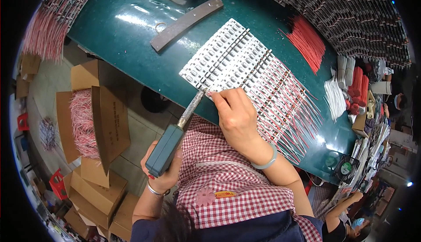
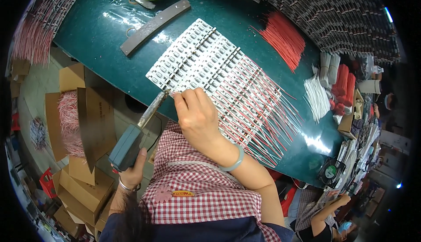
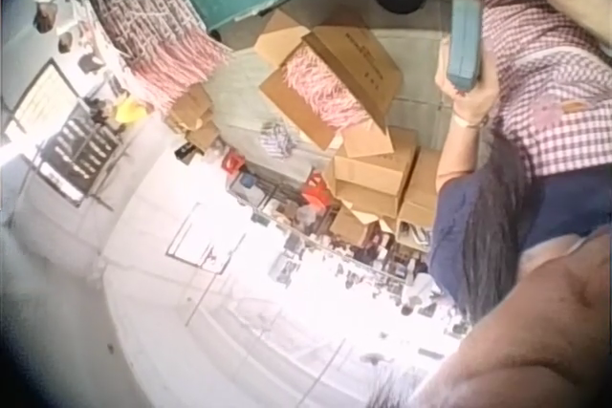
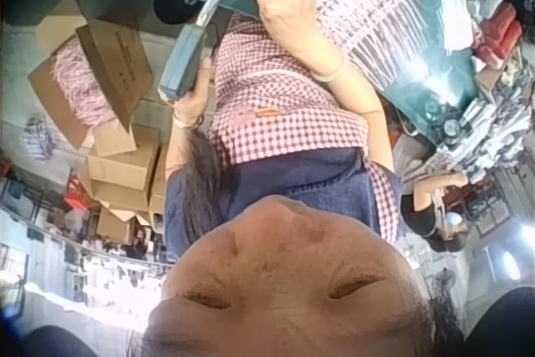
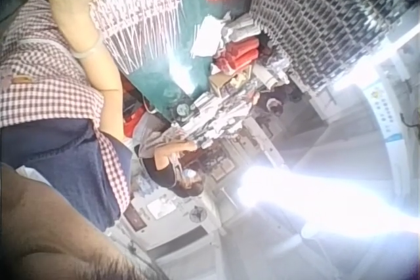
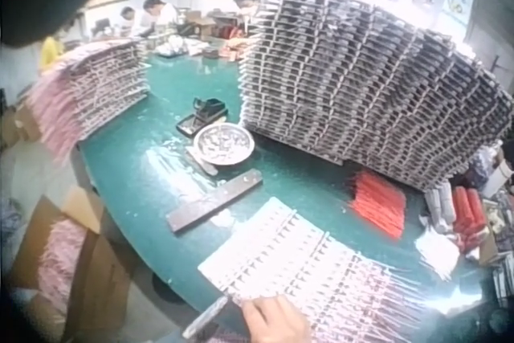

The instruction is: The person solders wire leads onto an array of circuit board components using a handheld soldering gun.

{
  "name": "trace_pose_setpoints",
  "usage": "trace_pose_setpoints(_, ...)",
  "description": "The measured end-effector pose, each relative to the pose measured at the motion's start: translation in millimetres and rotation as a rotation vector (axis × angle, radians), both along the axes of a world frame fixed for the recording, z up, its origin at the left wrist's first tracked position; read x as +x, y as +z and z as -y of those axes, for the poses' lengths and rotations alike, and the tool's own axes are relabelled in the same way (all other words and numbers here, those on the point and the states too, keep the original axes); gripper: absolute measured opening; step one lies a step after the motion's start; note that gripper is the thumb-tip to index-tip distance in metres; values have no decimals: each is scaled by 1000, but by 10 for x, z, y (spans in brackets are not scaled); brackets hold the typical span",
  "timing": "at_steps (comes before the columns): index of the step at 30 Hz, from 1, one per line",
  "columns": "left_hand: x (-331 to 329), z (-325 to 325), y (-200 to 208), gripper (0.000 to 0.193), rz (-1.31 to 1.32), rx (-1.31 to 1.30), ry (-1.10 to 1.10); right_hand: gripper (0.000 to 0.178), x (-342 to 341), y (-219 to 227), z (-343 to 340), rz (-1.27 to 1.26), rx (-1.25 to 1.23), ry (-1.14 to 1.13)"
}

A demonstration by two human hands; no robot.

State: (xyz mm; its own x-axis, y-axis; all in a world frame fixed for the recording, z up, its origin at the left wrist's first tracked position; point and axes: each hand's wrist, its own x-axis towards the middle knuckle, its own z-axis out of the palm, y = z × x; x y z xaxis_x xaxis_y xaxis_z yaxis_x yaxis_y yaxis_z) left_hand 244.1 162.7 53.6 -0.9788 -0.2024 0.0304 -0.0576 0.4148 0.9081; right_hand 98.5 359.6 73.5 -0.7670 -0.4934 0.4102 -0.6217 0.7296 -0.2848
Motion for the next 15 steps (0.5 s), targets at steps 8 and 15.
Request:
trace_pose_setpoints(8, 65, 29, -85, 26, -37, -19, 39, 24, 9, 19, 22, 14, -17, -32)
trace_pose_setpoints(15, -8, -17, -52, 26, -37, -6, 44, 27, -42, 44, -48, 19, -86, -83)
